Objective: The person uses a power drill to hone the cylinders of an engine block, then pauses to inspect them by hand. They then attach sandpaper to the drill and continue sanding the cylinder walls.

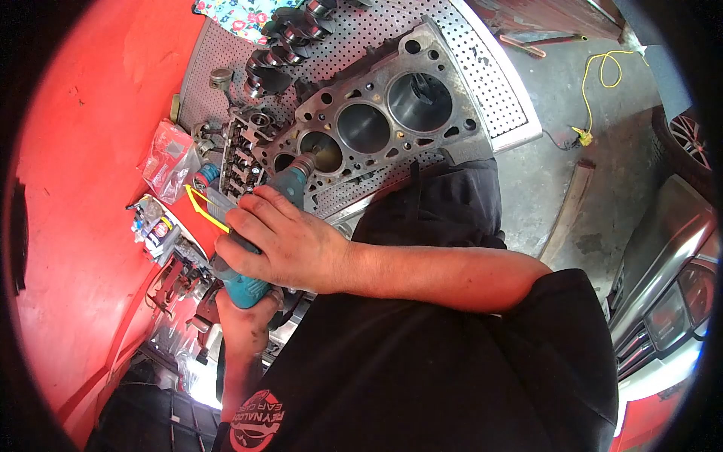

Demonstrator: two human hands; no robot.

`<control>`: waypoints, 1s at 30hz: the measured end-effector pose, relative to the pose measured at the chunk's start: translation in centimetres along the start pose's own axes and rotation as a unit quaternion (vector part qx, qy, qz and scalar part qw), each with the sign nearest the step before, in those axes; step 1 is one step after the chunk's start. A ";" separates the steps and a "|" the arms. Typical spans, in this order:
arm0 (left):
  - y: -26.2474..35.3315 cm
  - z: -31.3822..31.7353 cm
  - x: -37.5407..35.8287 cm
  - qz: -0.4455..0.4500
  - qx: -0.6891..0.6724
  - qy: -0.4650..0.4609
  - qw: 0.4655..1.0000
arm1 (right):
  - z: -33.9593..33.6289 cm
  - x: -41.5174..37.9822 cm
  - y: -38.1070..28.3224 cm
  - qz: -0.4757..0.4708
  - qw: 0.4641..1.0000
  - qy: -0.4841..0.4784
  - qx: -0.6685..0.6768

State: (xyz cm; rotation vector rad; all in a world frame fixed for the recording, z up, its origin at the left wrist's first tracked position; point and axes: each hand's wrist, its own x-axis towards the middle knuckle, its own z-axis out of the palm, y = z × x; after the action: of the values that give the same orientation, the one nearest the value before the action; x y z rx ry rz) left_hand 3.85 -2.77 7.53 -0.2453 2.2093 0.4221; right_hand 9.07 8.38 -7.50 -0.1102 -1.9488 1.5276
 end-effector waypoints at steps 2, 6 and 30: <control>0.2 0.2 0.1 -0.003 -0.007 0.004 1.000 | 0.0 -0.1 0.1 0.001 1.000 -0.004 -0.001; 0.5 0.5 0.2 -0.008 -0.025 0.005 1.000 | -0.2 0.0 0.3 0.001 1.000 -0.006 -0.003; -0.5 3.1 3.8 0.039 -0.023 0.013 0.999 | -0.2 -1.6 3.4 0.026 0.999 -0.026 -0.027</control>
State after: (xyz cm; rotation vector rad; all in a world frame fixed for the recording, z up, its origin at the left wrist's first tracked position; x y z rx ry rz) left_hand 3.87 -2.20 2.62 -0.1902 2.2413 0.5169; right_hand 9.31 8.91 -11.20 -0.1474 -2.0425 1.5263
